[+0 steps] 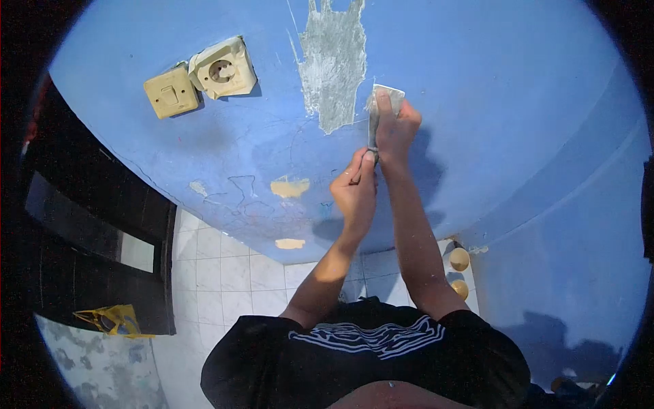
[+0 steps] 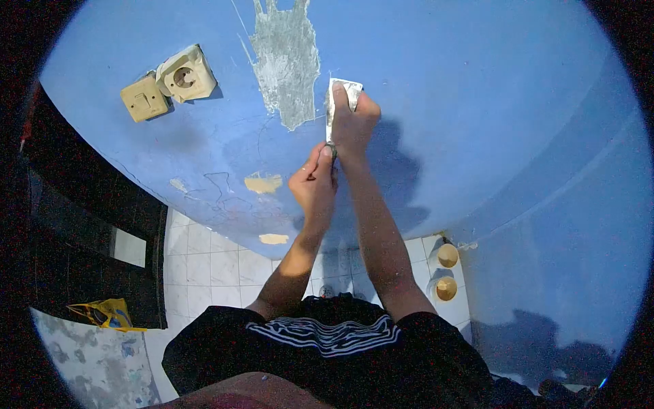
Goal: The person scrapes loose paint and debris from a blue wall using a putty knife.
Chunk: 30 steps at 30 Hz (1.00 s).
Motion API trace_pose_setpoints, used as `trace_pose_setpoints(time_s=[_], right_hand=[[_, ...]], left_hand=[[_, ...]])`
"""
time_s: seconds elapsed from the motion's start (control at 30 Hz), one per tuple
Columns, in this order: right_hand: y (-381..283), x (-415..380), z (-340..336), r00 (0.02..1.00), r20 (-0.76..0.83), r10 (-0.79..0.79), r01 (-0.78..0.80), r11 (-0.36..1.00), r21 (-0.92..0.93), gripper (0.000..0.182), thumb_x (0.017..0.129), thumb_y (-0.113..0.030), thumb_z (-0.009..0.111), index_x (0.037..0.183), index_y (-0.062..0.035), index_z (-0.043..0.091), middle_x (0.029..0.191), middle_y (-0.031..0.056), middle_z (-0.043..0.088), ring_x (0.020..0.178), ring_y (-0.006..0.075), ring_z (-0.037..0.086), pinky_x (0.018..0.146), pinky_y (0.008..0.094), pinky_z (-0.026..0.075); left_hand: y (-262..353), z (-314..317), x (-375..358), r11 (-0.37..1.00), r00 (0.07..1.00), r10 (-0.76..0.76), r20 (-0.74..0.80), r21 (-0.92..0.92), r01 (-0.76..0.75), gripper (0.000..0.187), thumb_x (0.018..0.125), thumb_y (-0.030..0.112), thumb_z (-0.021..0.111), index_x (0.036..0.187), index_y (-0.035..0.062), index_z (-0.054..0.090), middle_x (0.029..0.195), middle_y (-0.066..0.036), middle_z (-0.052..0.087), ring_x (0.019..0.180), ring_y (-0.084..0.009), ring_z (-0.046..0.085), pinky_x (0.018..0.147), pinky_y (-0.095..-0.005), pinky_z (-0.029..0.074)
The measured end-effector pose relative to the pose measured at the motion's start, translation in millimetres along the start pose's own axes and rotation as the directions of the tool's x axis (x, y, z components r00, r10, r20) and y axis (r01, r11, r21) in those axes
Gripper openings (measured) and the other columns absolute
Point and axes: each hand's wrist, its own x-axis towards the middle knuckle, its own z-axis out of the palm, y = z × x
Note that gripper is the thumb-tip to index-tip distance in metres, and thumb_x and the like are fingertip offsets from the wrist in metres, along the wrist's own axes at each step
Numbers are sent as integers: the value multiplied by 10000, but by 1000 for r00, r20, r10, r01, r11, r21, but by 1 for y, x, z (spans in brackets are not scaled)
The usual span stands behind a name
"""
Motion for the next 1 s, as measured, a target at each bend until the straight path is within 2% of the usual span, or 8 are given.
trace_pose_setpoints(time_s=[0.1,0.2,0.3,0.47,0.53,0.7,0.83,1.0], right_hand=[[1,0,-1,999,8,-44,44,999,-13,385,864,-306,693,652,-1,589,561,-24,560,540,65,480,491,300,397],[5,-8,1,998,-26,51,-51,999,13,372,860,-287,696,656,6,590,561,-8,566,546,81,495,505,311,410],[-2,2,4,998,-20,-60,60,998,-18,364,874,-277,689,657,0,597,563,-3,570,550,77,498,500,306,411],[-8,-12,2,996,14,83,-84,995,57,351,893,-251,667,643,-15,595,592,-14,581,563,57,496,497,278,405],[-5,-7,2,999,4,44,-44,999,30,349,892,-245,665,639,-16,588,596,-17,579,561,56,497,494,278,405],[-15,1,1,1000,-4,-5,5,997,75,348,893,-241,660,635,-25,574,594,-27,566,550,49,491,479,275,398],[-12,-7,1,999,13,33,-33,998,44,340,896,-241,647,645,-24,574,584,-24,559,553,52,488,483,279,394],[-18,7,5,999,-4,-39,39,998,43,334,893,-233,643,650,-13,581,577,-24,553,561,57,491,490,288,392]], left_hand=[[-11,-6,-4,999,999,37,-16,22,-37,257,959,163,640,1165,18,691,636,57,510,529,-18,418,458,-193,329],[-10,-11,-8,999,999,-1,-51,46,4,259,946,161,656,1158,17,694,641,46,529,527,-20,433,452,-194,338],[1,-3,6,1000,998,-17,-58,-13,16,280,949,146,653,1190,4,672,632,60,503,540,-23,426,467,-188,330],[-2,-13,-9,999,997,-51,-66,7,52,301,945,146,660,1199,-17,657,644,57,518,552,-23,439,475,-187,342],[1,-10,-8,996,994,-90,-63,24,91,309,944,146,662,1204,-21,652,649,56,521,557,-23,441,478,-188,347],[0,-1,-6,999,997,40,-60,28,-38,273,953,139,649,1185,-4,668,663,34,554,531,-32,452,459,-195,363],[2,-11,-8,998,999,-30,-41,55,33,267,955,132,645,1181,-7,669,654,37,548,534,-30,453,461,-197,362],[-1,-2,2,989,993,103,-51,115,-96,252,949,118,649,1162,-13,680,654,42,548,542,-23,445,453,-201,350]])
